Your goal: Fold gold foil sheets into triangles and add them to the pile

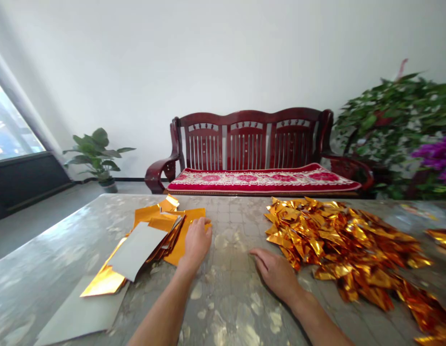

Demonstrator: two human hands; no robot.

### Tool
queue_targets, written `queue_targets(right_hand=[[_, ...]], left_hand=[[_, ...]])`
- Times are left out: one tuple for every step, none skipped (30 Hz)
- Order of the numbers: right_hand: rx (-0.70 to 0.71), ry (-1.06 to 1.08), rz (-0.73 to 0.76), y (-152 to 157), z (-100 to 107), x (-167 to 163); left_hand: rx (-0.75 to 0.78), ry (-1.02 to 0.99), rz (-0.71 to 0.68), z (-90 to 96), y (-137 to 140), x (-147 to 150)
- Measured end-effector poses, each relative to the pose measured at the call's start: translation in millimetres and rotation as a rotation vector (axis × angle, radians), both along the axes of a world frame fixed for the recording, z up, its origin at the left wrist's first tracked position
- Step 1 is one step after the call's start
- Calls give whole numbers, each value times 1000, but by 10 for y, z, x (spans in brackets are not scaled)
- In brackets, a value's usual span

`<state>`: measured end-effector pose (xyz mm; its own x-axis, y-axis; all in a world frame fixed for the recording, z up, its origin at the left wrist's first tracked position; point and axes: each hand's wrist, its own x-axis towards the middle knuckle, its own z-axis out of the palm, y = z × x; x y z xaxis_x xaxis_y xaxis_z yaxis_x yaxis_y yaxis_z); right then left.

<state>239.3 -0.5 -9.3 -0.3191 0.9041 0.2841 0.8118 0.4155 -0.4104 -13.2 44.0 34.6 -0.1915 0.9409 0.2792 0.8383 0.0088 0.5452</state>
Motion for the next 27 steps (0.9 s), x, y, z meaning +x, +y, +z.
queue_targets(right_hand=[[-3,3,-3,3,-7,1],[-5,2,-6,4,-11,1],[-6,-1,-9,4,-12,1],[-8,-7,-11,4,-9,0],[-11,-12,-11,4,-4,-1],[-15,-17,-11,4,2,-3],[-20,-20,-12,4,9,-4],[-24,-19,-15,5,15,-6],[-28,-15,-18,6,19,-7],[-30,-11,-20,7,21,-9],[-30,-7,-22,8,21,-10],[-31,-4,-22,9,19,-11],[-31,-1,-20,11,16,-12],[-32,1,-18,12,11,-12],[-34,3,-17,12,6,-13],[-37,6,-17,13,2,-13],[-39,7,-18,14,-2,-13],[-42,7,-19,15,-6,-14],[-45,6,-20,17,-10,-13],[-48,3,-21,18,-12,-13],[-50,0,-22,20,-14,-12],[-52,-5,-23,21,-15,-11],[-52,-10,-23,22,-15,-10],[-53,-15,-23,23,-14,-8],[-53,-20,-23,22,-11,-7],[-54,-25,-21,22,-7,-6],[-53,-27,-21,21,-3,-5]], left_hand=[[-50,100,16,36,7,-70],[-101,195,28,67,16,-136],[-158,279,49,92,26,-200],[-211,356,62,108,36,-259],[-235,377,61,114,47,-314],[-248,390,55,110,55,-364],[-261,398,50,95,61,-410],[-274,403,45,72,64,-450],[-287,407,38,44,65,-486],[-298,409,32,13,63,-515],[-305,411,29,-16,61,-539],[-310,410,27,-42,57,-557],[-312,410,26,-62,53,-570],[-313,408,27,-76,49,-577],[-312,406,27,-83,44,-580],[-312,404,26,-86,38,-578],[-311,401,25,-85,32,-574],[-311,399,25,-82,25,-568],[-312,396,26,-80,18,-561],[-315,395,29,-81,13,-553],[-320,395,34,-84,10,-545],[-326,399,41,-89,9,-538],[-332,404,50,-98,12,-530],[-337,413,57,-109,16,-523],[-341,422,64,-121,21,-515],[-343,432,69,-134,27,-509],[-344,443,71,-147,32,-503]])
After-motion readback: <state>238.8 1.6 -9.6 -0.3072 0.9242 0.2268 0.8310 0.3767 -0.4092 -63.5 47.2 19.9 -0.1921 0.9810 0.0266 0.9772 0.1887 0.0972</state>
